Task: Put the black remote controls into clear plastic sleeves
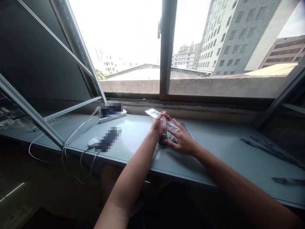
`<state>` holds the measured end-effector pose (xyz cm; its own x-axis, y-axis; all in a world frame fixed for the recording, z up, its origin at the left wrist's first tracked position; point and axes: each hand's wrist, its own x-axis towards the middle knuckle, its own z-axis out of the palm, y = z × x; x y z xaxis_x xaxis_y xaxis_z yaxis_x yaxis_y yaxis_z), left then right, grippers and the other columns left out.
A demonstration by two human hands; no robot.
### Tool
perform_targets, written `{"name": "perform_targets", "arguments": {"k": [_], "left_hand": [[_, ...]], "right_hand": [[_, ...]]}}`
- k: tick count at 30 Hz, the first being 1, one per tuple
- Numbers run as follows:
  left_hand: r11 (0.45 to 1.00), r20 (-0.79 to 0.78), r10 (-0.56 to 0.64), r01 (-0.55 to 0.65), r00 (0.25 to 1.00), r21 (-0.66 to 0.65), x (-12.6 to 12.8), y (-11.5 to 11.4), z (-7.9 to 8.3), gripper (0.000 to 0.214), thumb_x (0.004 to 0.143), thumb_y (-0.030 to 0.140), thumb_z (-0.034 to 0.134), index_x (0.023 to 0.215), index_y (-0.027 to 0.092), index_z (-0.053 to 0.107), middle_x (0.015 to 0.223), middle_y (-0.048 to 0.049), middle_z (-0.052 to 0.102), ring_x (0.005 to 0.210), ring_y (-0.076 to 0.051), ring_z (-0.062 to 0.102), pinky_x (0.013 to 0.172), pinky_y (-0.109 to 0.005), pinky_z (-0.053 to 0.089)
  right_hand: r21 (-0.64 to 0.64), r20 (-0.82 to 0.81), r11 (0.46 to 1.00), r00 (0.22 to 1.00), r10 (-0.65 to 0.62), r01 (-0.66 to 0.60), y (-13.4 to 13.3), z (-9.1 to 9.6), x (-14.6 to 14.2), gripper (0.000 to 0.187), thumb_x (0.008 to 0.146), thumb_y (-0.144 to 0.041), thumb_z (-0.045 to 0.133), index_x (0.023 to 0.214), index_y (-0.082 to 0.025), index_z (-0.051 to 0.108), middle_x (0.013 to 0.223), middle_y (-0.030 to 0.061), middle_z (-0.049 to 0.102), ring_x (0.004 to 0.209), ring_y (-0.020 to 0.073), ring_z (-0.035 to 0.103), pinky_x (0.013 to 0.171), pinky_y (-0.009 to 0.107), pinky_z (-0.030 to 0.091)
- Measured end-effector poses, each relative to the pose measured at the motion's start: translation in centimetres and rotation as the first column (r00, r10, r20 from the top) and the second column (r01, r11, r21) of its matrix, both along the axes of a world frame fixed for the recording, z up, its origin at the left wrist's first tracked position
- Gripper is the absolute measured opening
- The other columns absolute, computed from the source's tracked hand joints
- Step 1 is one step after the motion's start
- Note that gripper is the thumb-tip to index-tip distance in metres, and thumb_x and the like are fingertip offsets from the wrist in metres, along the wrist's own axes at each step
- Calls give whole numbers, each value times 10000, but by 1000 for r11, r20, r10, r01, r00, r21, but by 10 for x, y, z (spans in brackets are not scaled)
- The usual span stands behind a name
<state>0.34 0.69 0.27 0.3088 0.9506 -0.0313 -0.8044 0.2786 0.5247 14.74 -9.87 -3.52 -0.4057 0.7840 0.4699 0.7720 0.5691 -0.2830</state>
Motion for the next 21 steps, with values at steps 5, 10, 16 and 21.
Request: {"name": "perform_targets", "arguments": {"k": [5, 10, 16, 21], "left_hand": [[981, 52, 147, -139, 988, -138, -8, 8, 5, 137, 966, 71, 736, 908, 157, 647, 738, 10, 646, 630, -93, 654, 713, -217, 573], [945, 72, 258, -236, 964, -229, -17, 20, 5, 202, 1008, 52, 672, 844, 154, 614, 688, 27, 627, 576, -66, 616, 668, -189, 555], [913, 123, 362, -325, 924, -246, -36, 32, 5, 239, 991, 29, 644, 798, 164, 602, 665, 47, 606, 549, -49, 588, 646, -163, 538], [921, 163, 348, -305, 923, -243, -41, 35, 1, 229, 968, 60, 670, 787, 179, 596, 669, 44, 620, 555, -58, 602, 643, -171, 548]], "right_hand": [[-22, 8, 999, 1000, 25, -24, -3, 3, -2, 838, 1084, -540, 662, 1805, -367, 270, 1734, 92, 530, 1753, 398, 58, 1340, 727, 225], [-16, 27, 1000, 1000, -3, 4, -6, 6, -3, 848, 1073, -483, 702, 1800, -312, 299, 1738, 163, 509, 1748, 413, 67, 1332, 708, 234], [-41, -26, 997, 998, 63, -64, -7, 9, -1, 779, 1072, -469, 709, 1769, -347, 383, 1744, 122, 511, 1749, 411, 59, 1332, 719, 241], [-23, -57, 991, 989, 134, -136, -8, 11, 0, 705, 1075, -471, 698, 1731, -373, 460, 1673, 72, 605, 1755, 383, 54, 1337, 712, 275]]}}
